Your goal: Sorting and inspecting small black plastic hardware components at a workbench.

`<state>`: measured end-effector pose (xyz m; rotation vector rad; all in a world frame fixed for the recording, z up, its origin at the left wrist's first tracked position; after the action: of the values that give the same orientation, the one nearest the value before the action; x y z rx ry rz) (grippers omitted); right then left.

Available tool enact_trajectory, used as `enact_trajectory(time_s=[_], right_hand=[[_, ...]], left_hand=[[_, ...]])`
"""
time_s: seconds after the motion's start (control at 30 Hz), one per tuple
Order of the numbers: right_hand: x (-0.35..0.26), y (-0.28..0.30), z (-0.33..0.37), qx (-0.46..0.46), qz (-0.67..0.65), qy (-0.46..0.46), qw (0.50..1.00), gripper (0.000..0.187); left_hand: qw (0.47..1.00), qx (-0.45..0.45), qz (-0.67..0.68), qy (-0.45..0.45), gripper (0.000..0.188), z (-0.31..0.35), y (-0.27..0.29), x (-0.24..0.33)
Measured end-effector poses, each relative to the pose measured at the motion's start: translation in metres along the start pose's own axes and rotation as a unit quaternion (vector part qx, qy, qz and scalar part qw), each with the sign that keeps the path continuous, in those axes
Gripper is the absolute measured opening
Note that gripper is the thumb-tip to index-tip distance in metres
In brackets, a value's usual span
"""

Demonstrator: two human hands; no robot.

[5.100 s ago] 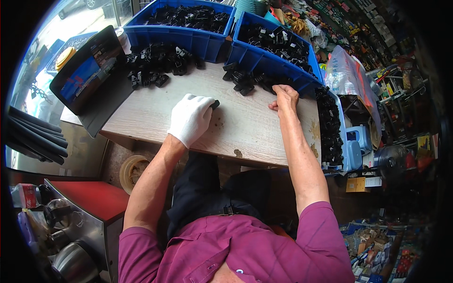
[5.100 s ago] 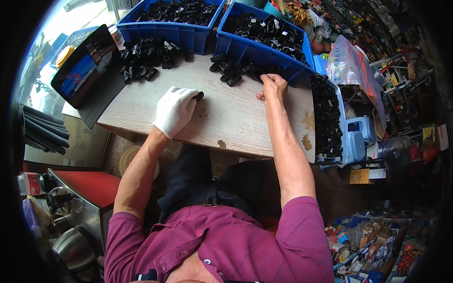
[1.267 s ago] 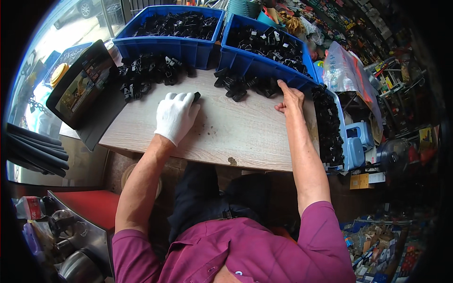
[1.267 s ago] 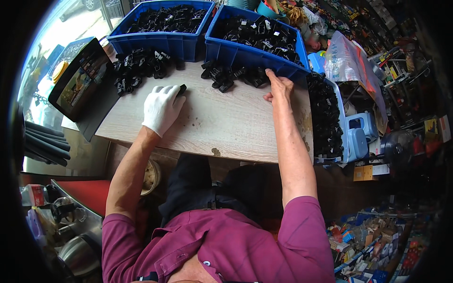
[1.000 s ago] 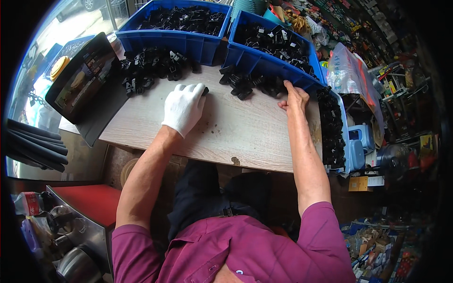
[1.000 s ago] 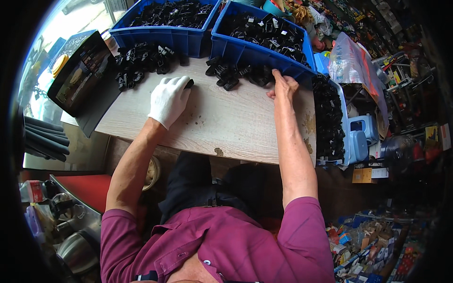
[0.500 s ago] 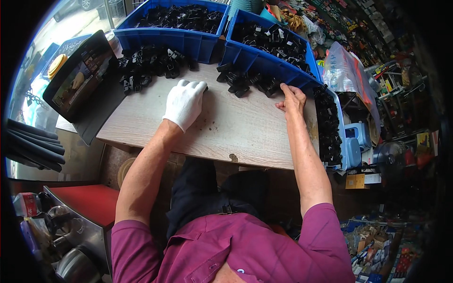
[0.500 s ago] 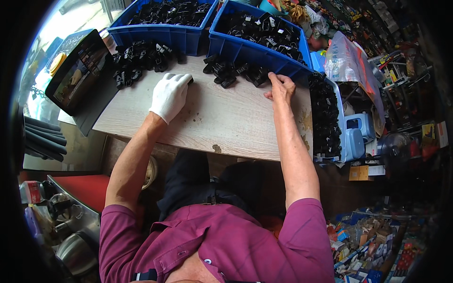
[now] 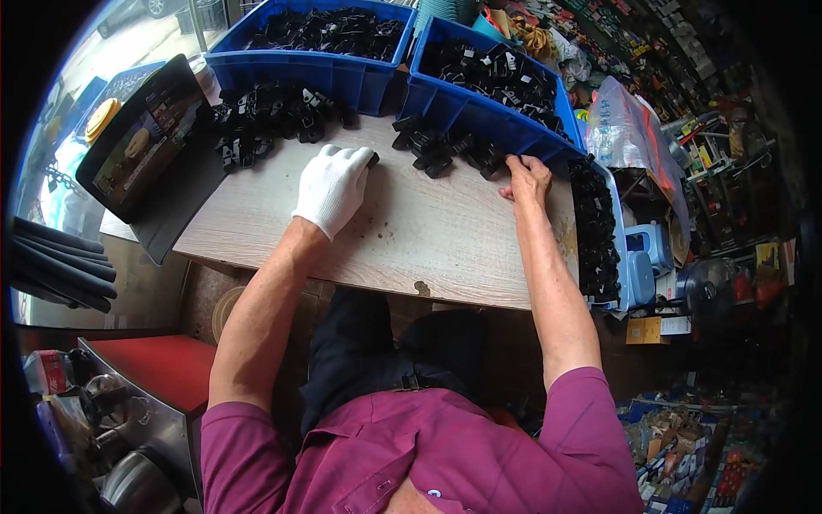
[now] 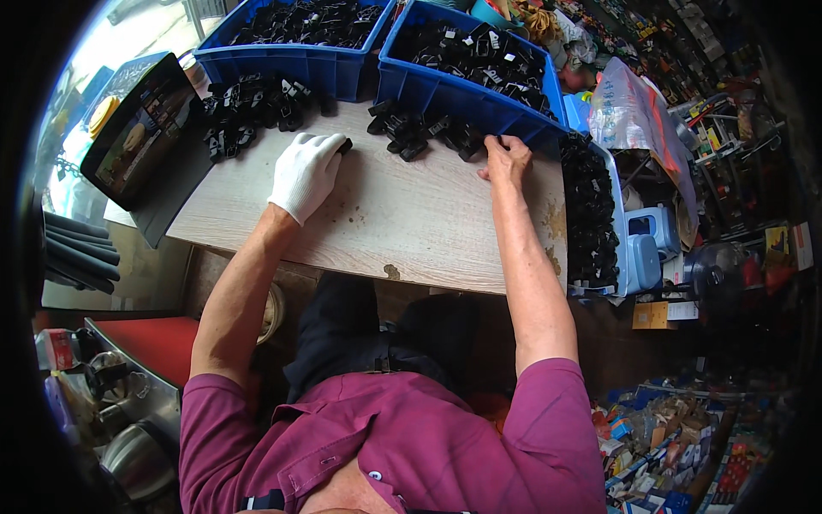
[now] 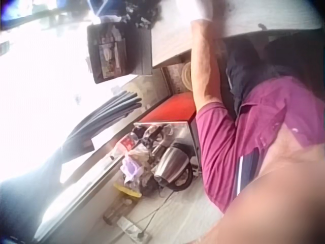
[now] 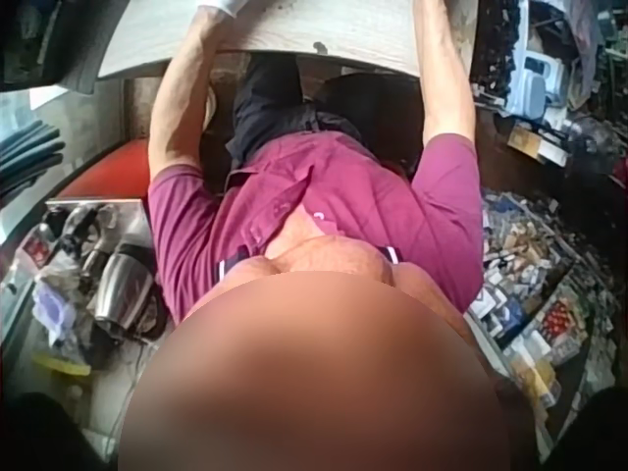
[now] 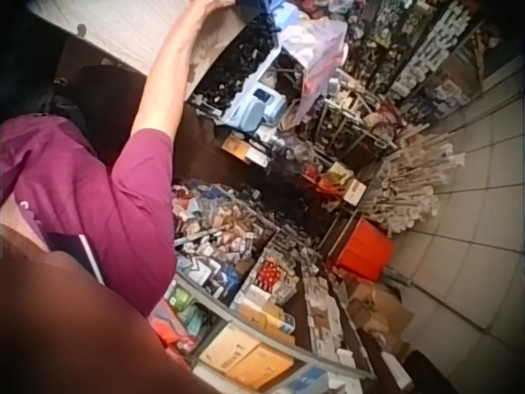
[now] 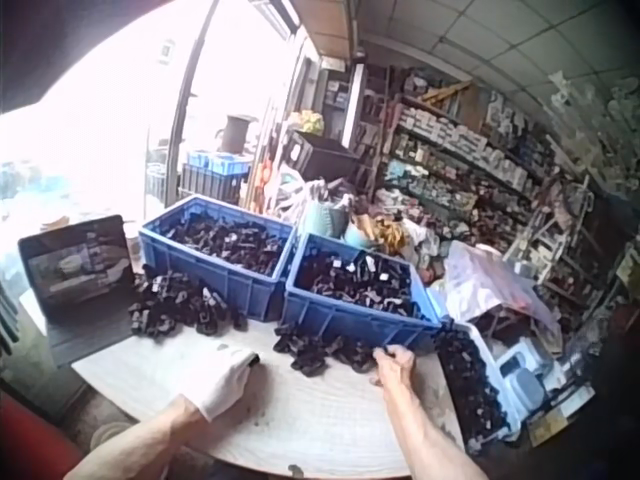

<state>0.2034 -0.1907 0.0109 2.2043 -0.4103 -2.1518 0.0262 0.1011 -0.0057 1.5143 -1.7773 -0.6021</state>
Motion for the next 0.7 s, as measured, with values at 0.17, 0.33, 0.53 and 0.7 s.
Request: enact_trajectory(time_s=[0.17,0.33,0.53,0.7], right_hand=[[0.005,0.011,0.0,-0.009,-0.03,-0.008,0.999,0.037],[0.004,0.02,0.025,-0.065,-0.102,-0.067,0.99,0.041],[-0.003,0.024,0.065,-0.189,-0.084,-0.069,0.976,0.024],[0.002,0.029,0.072,-0.23,-0.055,-0.059,0.97,0.017]], left_hand=[[1.0,0.0,0.009,0.013,0.019,0.0,-0.001,0.0],[1.0,0.001,0.02,0.024,0.021,0.003,-0.001,-0.004],[0.999,-0.002,0.015,0.03,0.02,0.003,-0.002,-0.005],[1.0,0.0,0.012,0.027,0.018,0.002,-0.003,-0.004]])
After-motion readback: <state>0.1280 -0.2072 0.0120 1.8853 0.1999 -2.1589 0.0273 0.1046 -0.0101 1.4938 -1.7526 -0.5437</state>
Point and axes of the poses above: each hand's wrist, its own z-axis away from the middle knuckle, its own y-axis out of the back of the hand, x = y × z, the point moved 2 cm from there along -z, towards the middle knuckle, and after that the axes turned 9 degrees about -z, right-handed, at the moved point
